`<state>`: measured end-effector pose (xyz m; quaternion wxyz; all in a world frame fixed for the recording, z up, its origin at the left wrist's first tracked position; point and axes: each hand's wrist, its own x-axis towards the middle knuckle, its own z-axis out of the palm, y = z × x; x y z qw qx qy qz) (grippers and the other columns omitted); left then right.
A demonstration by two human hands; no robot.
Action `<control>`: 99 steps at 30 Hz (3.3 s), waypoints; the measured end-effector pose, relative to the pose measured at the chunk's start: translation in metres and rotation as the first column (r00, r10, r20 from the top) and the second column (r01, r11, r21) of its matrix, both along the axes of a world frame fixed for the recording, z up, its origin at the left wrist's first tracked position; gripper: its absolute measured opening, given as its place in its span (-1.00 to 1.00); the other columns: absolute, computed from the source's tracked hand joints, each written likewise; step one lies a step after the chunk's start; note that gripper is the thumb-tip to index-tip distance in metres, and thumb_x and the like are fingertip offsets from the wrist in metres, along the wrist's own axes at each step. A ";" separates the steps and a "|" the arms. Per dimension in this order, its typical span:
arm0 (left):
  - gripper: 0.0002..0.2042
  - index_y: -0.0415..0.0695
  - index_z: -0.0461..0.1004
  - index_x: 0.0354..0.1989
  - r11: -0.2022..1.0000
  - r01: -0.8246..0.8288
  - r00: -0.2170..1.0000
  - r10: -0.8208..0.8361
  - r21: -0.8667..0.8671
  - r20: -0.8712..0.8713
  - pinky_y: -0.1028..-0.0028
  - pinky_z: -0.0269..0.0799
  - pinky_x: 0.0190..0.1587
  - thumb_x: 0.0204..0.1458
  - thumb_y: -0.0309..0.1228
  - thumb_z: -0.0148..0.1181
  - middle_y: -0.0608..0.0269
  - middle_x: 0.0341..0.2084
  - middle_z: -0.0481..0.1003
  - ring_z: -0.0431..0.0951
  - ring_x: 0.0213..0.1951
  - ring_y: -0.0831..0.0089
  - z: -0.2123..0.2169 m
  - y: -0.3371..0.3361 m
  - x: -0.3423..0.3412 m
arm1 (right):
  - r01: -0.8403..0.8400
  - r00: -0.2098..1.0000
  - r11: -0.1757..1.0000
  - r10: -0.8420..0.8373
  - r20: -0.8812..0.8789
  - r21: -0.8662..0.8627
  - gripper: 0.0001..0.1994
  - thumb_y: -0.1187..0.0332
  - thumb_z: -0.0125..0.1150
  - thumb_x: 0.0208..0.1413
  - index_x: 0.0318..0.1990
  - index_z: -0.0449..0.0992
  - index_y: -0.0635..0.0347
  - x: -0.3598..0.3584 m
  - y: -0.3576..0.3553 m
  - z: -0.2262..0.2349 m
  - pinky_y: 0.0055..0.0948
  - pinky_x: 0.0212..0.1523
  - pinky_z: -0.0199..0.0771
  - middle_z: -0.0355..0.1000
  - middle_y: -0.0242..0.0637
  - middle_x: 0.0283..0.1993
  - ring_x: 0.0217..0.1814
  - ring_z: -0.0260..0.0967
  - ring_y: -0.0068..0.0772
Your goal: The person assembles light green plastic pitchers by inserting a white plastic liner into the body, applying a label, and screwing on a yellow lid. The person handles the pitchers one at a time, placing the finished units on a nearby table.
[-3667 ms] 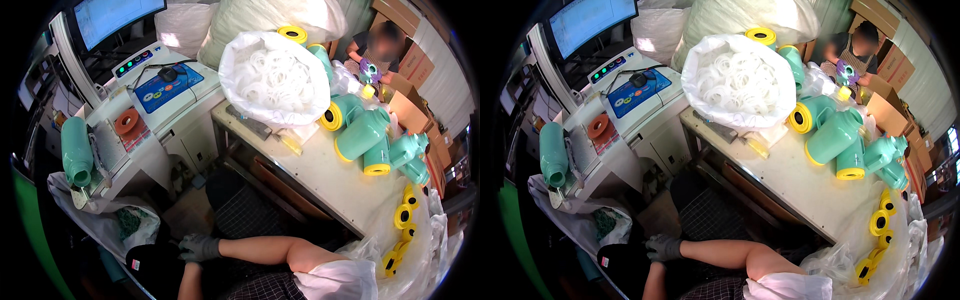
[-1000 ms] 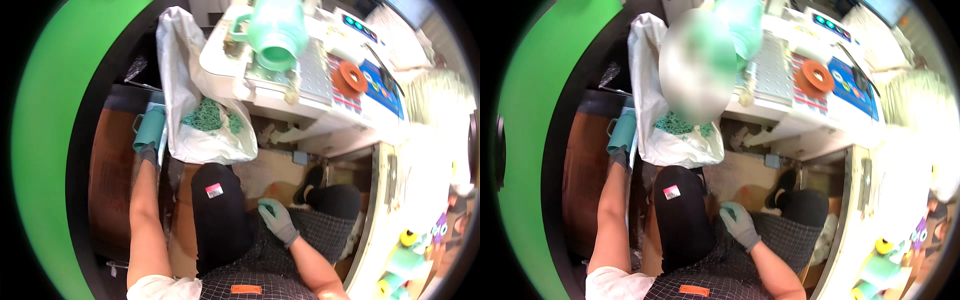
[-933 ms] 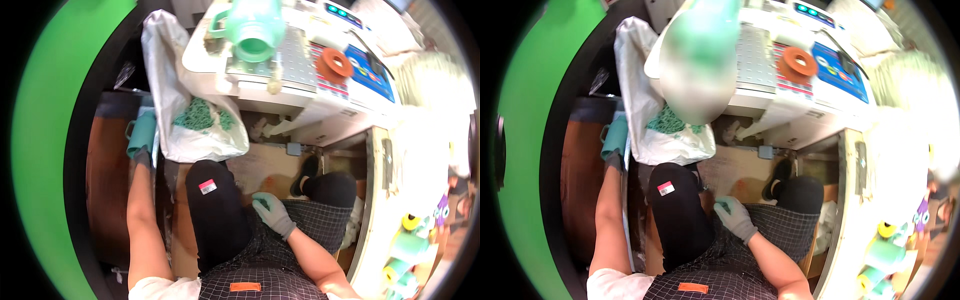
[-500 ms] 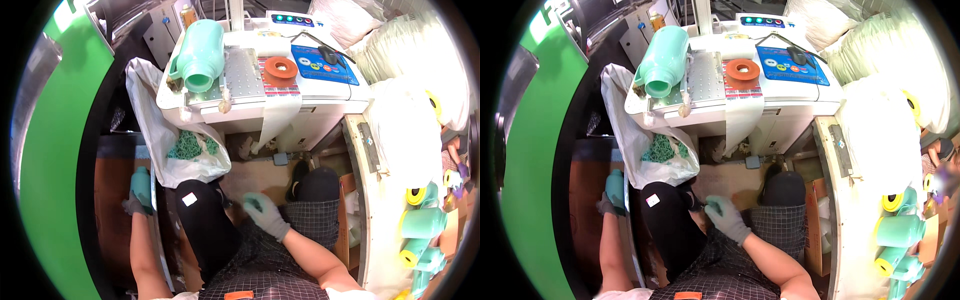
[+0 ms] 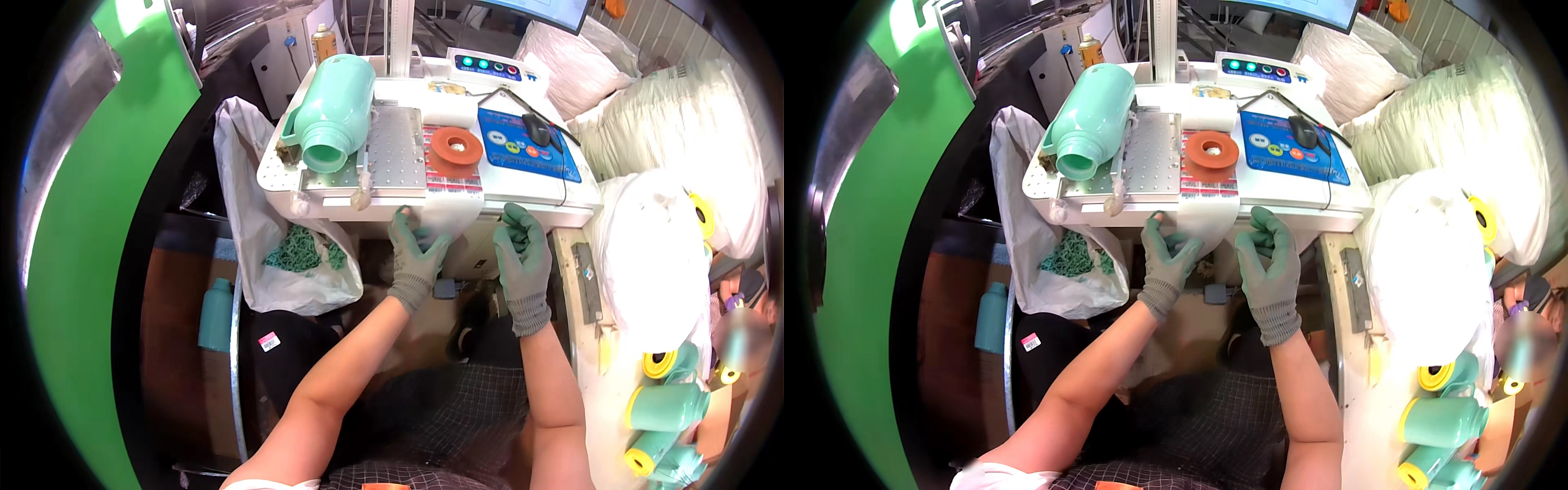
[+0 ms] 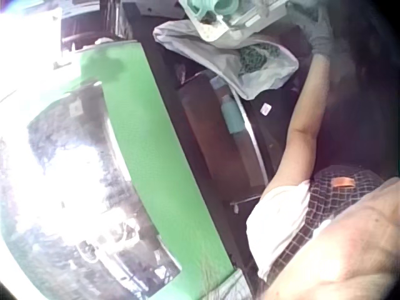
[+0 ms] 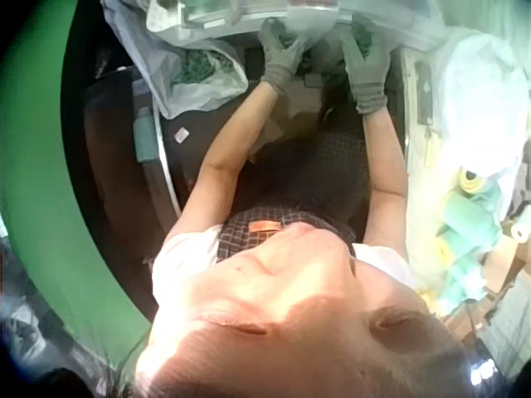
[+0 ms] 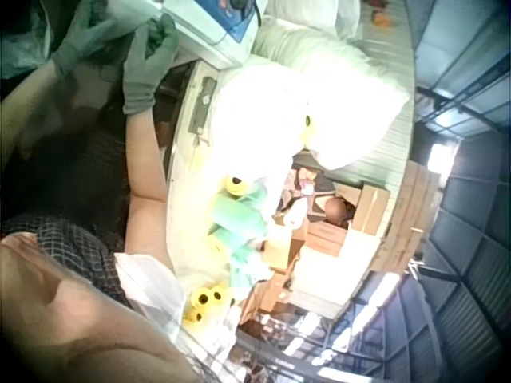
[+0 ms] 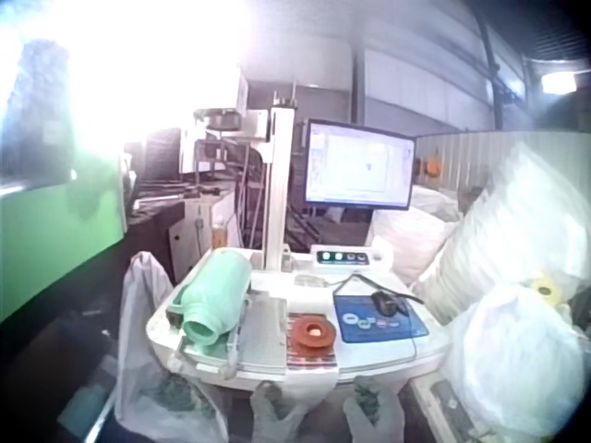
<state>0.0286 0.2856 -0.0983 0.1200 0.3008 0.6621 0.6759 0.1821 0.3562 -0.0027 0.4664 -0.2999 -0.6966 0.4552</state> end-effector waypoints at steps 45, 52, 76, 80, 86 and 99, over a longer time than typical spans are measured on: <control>-0.36 -0.29 0.22 0.37 0.906 -0.415 0.823 0.336 -0.081 -0.459 0.17 0.34 0.32 0.14 -0.46 0.37 -0.06 0.18 0.36 0.41 0.21 0.12 0.066 -0.319 -0.037 | -0.225 0.899 0.849 -0.008 0.438 0.477 -0.33 0.38 0.39 0.26 0.47 0.28 0.33 0.028 -0.078 -0.049 -0.08 0.46 0.31 0.23 0.09 0.49 0.46 0.28 0.03; -0.27 -0.30 0.41 0.35 0.378 -0.736 0.300 0.926 -0.562 0.231 0.13 0.43 0.25 0.16 -0.01 0.39 0.00 0.20 0.49 0.51 0.16 0.15 -0.224 -0.502 -0.267 | -0.009 0.901 0.992 0.062 0.428 -0.123 -0.48 0.48 0.27 0.28 0.38 0.40 0.34 0.093 -0.166 -0.056 -0.36 0.23 0.46 0.43 -0.15 0.31 0.16 0.44 -0.38; -0.58 -0.36 0.45 0.12 0.973 0.230 0.792 -0.197 0.017 0.577 0.40 0.45 -0.14 0.42 -0.17 0.08 0.32 -0.33 0.52 0.48 -0.28 0.47 0.047 -0.345 0.009 | -0.454 0.882 0.825 0.365 -0.297 -0.336 0.10 -0.38 0.58 -0.12 0.36 0.41 0.40 0.046 -0.167 0.035 -0.08 0.48 0.38 0.45 -0.01 0.36 0.44 0.40 -0.06; -0.40 -0.38 0.19 0.41 0.938 0.181 0.974 -0.214 -0.296 -0.080 0.30 0.38 0.27 0.25 -0.42 0.20 -0.02 0.11 0.43 0.47 0.15 0.23 0.024 -0.302 0.022 | -0.374 0.922 0.890 0.326 -0.208 -0.262 -0.71 0.34 0.52 0.14 -0.08 0.66 0.34 0.066 -0.193 0.017 -0.37 0.11 0.58 0.64 -0.18 0.02 0.05 0.56 -0.45; 0.01 -0.15 0.12 0.53 0.867 0.481 0.690 -0.468 -0.134 -0.553 0.02 0.42 0.30 -0.13 -0.37 0.61 -0.17 0.31 0.35 0.49 0.24 -0.11 0.087 -0.250 0.089 | -0.201 0.971 0.789 0.085 -0.222 -0.580 -0.74 0.28 0.22 0.41 0.07 0.58 0.30 0.061 -0.219 -0.011 -0.54 -0.09 0.58 0.58 -0.30 -0.10 -0.12 0.53 -0.63; -0.25 -0.11 0.37 0.38 0.776 0.473 0.541 -0.630 -0.417 -0.557 0.08 0.42 0.17 0.01 -0.09 0.44 0.11 0.11 0.56 0.55 0.16 0.05 0.071 -0.243 0.077 | -0.442 0.798 0.884 0.311 0.516 0.151 -0.83 0.47 0.27 0.23 -0.08 0.69 0.23 0.095 -0.219 0.044 -0.12 -0.13 0.59 0.64 -0.11 -0.15 -0.21 0.58 0.05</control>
